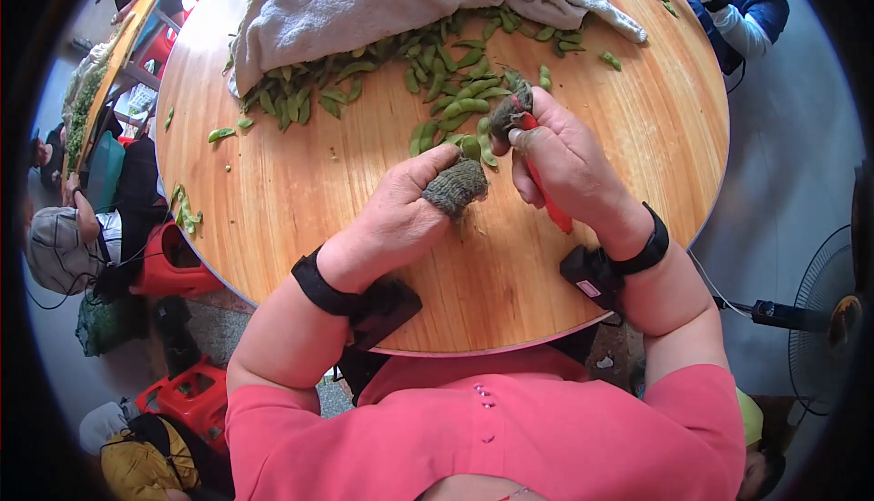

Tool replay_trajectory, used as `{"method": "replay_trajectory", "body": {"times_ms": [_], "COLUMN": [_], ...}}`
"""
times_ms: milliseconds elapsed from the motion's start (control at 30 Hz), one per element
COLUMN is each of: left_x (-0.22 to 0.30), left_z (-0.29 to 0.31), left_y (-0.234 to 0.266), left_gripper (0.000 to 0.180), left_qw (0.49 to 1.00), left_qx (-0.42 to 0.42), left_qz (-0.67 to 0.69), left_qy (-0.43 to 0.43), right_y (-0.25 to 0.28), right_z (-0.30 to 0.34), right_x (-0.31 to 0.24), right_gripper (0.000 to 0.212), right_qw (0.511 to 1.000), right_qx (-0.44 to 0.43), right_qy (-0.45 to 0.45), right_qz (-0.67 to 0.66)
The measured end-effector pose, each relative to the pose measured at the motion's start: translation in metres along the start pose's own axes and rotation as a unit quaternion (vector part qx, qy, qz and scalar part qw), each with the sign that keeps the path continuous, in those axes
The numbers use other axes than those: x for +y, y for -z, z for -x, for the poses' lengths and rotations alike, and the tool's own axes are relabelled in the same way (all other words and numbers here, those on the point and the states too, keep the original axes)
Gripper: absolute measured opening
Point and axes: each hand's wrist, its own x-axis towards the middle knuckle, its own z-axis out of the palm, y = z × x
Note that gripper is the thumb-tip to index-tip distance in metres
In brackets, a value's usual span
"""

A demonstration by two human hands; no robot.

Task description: The person uses a small blade to open edamame pods and removes the beans by hand. The beans are placed into a container while the empty shells are moved to a pile on the table.

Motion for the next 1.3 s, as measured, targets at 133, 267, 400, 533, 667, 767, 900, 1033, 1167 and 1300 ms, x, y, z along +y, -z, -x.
{"method": "replay_trajectory", "body": {"times_ms": [133, 267, 400, 533, 667, 767, 900, 1033, 1167, 1300], "left_x": [0.004, 0.004, 0.007, 0.005, 0.009, 0.010, 0.012, 0.006, 0.013, 0.016], "left_z": [0.002, 0.003, 0.002, 0.002, 0.002, 0.001, 0.003, 0.005, 0.006, 0.006], "left_y": [0.002, 0.002, 0.002, 0.001, 0.000, 0.000, -0.001, 0.002, 0.000, 0.003], "left_gripper": [0.021, 0.020, 0.020, 0.021, 0.013, 0.011, 0.010, 0.007, 0.008, 0.012], "left_qw": [1.000, 0.999, 0.994, 0.991, 0.985, 0.964, 0.982, 0.999, 0.934, 0.968], "left_qx": [-0.011, -0.026, -0.018, 0.002, 0.009, 0.019, 0.003, -0.039, -0.081, -0.099], "left_qz": [-0.012, -0.012, -0.102, -0.122, -0.166, -0.247, -0.168, 0.025, 0.329, 0.202], "left_qy": [-0.007, -0.022, -0.046, -0.059, -0.054, -0.098, -0.082, -0.015, 0.111, 0.114], "right_y": [0.005, 0.000, 0.001, 0.001, 0.000, 0.000, -0.003, -0.003, -0.002, -0.001], "right_z": [0.005, 0.012, 0.014, 0.015, 0.017, 0.016, 0.017, 0.020, 0.023, 0.022], "right_x": [-0.007, -0.014, -0.009, -0.010, -0.010, -0.004, -0.006, -0.003, 0.002, -0.008], "right_gripper": [0.010, 0.009, 0.011, 0.011, 0.013, 0.014, 0.017, 0.018, 0.021, 0.022], "right_qw": [0.996, 0.990, 0.984, 0.979, 0.971, 0.965, 0.978, 0.988, 0.985, 0.981], "right_qx": [-0.062, -0.115, -0.140, -0.144, -0.139, -0.132, -0.136, -0.143, -0.156, -0.152], "right_qy": [0.007, -0.035, -0.015, -0.003, 0.015, 0.050, 0.032, 0.013, -0.008, -0.064], "right_qz": [0.059, 0.071, 0.113, 0.143, 0.193, 0.219, 0.157, 0.055, -0.066, -0.098]}}
